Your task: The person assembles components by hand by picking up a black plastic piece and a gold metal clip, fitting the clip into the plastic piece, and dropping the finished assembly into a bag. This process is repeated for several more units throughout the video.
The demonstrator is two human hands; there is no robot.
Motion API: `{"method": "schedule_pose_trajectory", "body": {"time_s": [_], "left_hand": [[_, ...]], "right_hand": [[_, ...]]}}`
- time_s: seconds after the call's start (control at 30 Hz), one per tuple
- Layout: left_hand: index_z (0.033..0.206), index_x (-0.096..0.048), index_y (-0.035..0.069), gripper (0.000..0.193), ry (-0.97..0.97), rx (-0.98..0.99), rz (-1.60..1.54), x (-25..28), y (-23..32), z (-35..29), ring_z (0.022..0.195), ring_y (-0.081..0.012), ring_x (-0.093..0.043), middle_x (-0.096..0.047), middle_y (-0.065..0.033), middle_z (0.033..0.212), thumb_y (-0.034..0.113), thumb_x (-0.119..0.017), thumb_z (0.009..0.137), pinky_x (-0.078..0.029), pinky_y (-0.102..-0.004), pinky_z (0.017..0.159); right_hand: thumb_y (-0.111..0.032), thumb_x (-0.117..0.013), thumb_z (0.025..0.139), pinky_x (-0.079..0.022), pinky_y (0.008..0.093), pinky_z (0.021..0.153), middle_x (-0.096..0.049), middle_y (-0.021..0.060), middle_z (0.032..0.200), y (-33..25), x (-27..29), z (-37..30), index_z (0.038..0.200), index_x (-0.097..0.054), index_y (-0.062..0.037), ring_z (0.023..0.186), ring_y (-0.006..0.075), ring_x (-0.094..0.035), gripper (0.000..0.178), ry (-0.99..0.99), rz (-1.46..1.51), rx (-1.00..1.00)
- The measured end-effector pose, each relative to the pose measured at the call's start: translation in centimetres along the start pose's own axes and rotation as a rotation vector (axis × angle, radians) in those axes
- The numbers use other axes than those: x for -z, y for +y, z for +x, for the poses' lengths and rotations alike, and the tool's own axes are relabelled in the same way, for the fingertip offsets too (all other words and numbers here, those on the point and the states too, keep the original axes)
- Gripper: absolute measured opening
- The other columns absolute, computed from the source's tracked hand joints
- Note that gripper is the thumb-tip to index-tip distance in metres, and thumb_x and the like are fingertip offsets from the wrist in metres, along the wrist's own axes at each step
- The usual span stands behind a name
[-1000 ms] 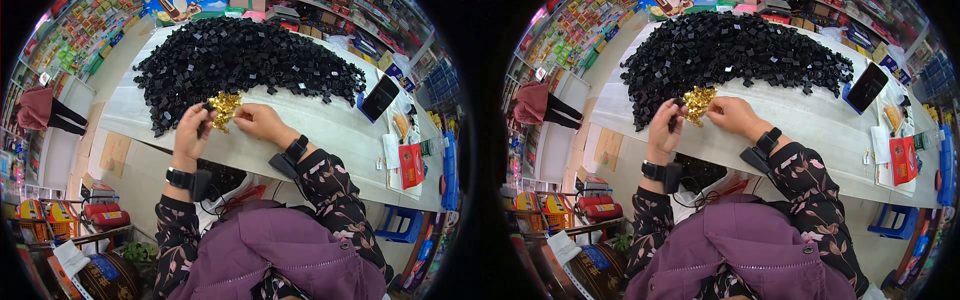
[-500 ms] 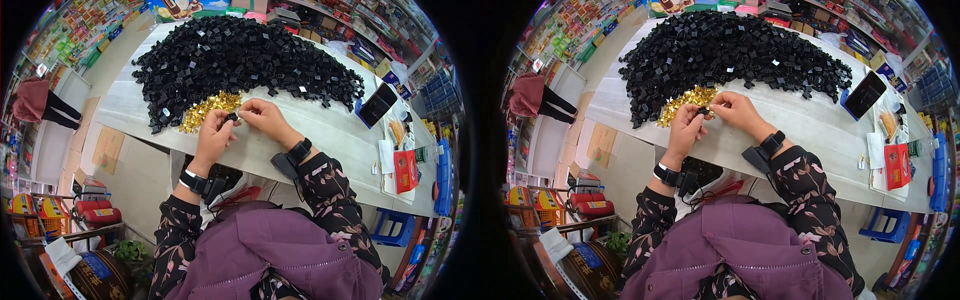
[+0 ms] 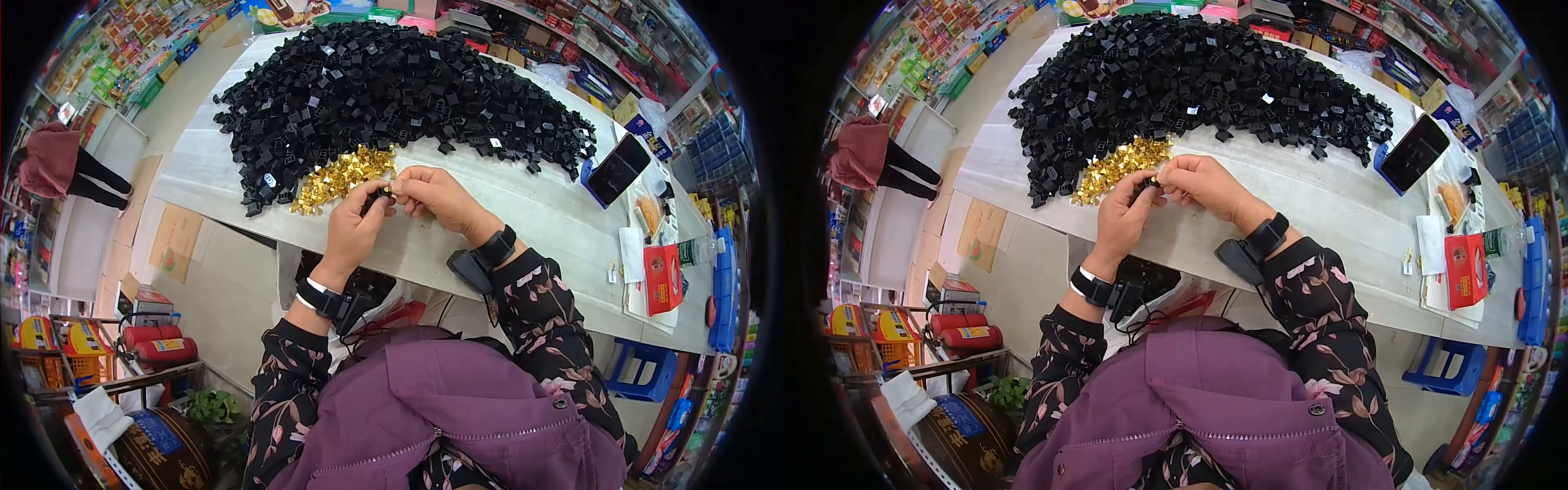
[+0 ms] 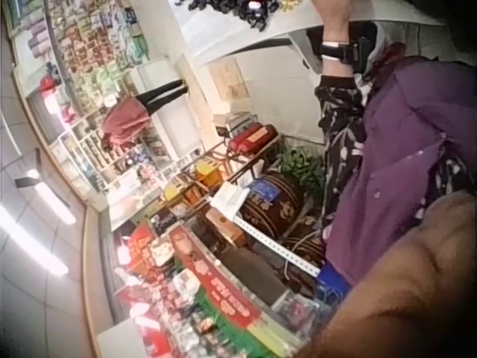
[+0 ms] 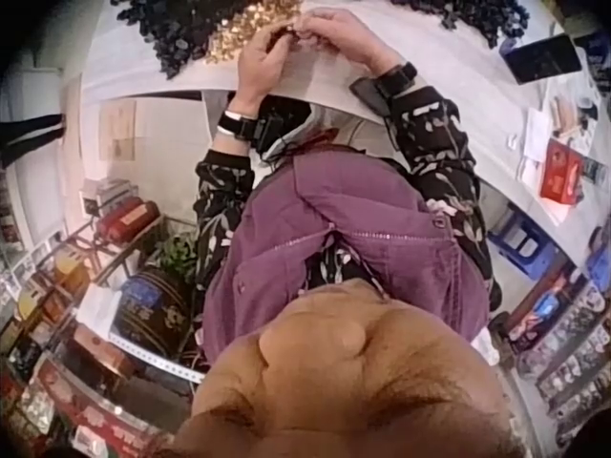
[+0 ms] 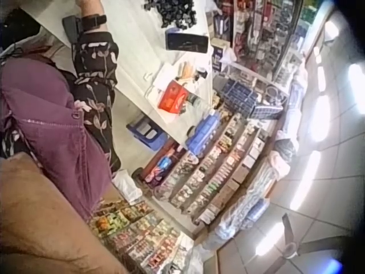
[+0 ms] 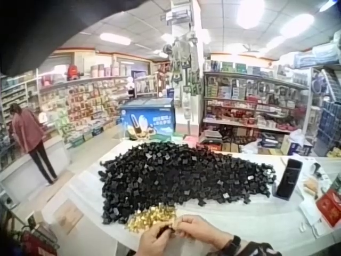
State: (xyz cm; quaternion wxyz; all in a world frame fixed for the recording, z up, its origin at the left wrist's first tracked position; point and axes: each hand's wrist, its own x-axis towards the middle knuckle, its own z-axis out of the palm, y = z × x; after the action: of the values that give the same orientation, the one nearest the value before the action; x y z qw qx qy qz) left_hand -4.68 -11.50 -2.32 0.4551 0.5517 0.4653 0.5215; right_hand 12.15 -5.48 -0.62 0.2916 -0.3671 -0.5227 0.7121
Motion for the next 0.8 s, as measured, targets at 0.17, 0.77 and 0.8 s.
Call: {"method": "schedule_pose_trajectory", "body": {"time_s": [0.17,0.77,0.8], "left_hand": [[0.111,-0.057,0.001,0.022,0.002,-0.014,-0.052,-0.1,-0.2,-0.1,0.076,-0.0095,-0.061,-0.064,-0.0057,0.09,0.004,-0.052,0.09,-0.052,-0.0232,0.066],[0.111,-0.056,0.0,0.023,0.01,-0.3,0.188,0.0,-1.2,-0.5,0.072,-0.0114,-0.062,-0.063,-0.0083,0.09,0.002,-0.052,0.089,-0.051,-0.0237,0.065],[0.111,-0.056,0.0,0.023,0.014,-0.258,0.12,-0.1,-1.2,-0.5,0.071,-0.0112,-0.062,-0.063,-0.008,0.091,0.002,-0.052,0.089,-0.051,-0.0235,0.065]], "right_hand": [[-0.021,-0.061,0.086,-0.042,0.0168,0.057,-0.059,-0.0038,0.074,-0.1,-0.2,-0.1,0.085,-0.06,-0.0079,0.063,0.0029,-0.052,0.013,0.001,-0.026,0.003],[-0.029,-0.067,0.084,-0.041,0.0169,0.057,-0.057,-0.0042,0.071,-1.0,0.3,0.2,0.082,-0.059,-0.0104,0.062,0.0035,-0.052,0.02,-0.108,-0.172,-0.082],[-0.029,-0.067,0.084,-0.042,0.0175,0.058,-0.058,-0.0037,0.071,-0.8,0.3,0.3,0.083,-0.06,-0.0097,0.064,0.0043,-0.052,0.021,-0.111,-0.152,-0.076]]}}
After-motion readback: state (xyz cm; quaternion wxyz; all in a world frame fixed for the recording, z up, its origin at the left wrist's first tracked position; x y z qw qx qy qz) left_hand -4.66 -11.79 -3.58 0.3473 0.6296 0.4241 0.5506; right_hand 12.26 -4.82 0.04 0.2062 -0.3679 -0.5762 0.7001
